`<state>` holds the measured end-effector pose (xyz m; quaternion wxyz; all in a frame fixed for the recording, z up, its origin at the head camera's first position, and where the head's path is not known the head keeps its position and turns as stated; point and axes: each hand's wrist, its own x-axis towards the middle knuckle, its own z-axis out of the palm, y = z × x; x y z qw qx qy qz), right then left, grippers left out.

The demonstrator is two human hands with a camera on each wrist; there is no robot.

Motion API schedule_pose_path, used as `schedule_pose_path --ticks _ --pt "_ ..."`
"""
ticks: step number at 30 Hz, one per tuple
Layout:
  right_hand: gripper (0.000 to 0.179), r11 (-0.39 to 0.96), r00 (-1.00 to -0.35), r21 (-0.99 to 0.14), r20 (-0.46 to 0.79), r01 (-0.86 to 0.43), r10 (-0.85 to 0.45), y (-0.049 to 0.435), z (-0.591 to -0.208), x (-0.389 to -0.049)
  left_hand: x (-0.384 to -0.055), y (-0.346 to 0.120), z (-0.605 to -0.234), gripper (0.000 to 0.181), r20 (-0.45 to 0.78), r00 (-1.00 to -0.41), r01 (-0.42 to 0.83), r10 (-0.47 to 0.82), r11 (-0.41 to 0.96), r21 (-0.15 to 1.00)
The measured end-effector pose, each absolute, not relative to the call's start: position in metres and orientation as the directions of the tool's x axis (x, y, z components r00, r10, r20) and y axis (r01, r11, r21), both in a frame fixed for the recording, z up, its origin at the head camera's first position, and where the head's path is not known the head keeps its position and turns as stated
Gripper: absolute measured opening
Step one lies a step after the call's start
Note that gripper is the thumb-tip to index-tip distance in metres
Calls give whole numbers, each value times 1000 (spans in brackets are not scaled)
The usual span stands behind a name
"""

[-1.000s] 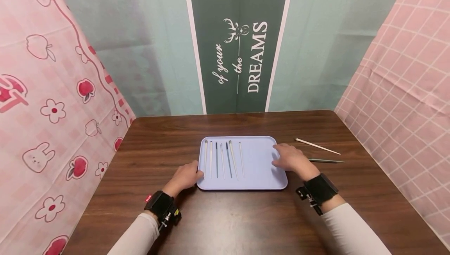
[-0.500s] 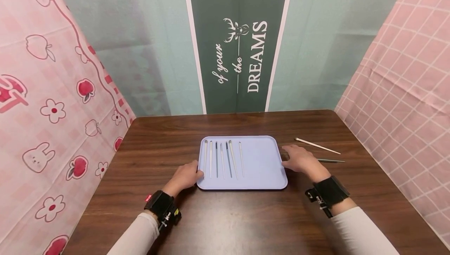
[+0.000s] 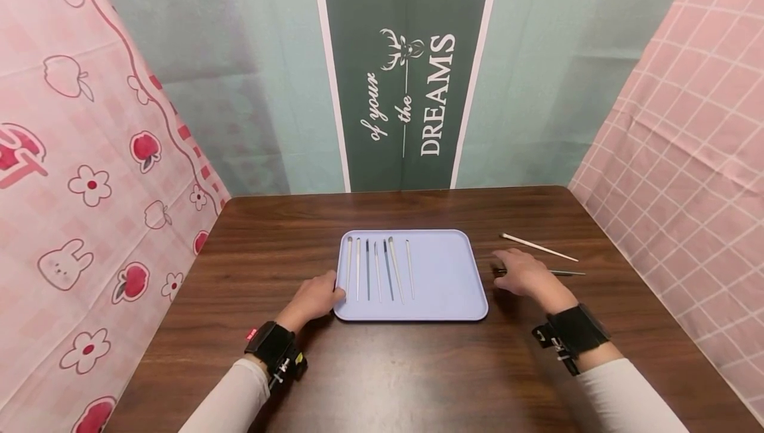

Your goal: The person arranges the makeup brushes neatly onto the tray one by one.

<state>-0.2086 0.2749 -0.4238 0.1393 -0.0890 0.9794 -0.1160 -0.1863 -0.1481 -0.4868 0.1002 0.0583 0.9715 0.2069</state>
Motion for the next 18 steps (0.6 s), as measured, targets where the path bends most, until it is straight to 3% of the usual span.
schedule_pose_path --ticks 18 --pt "61 956 -953 -250 -218 -153 -210 301 -429 -205 -186 -148 -487 22 -178 -972 69 156 906 417"
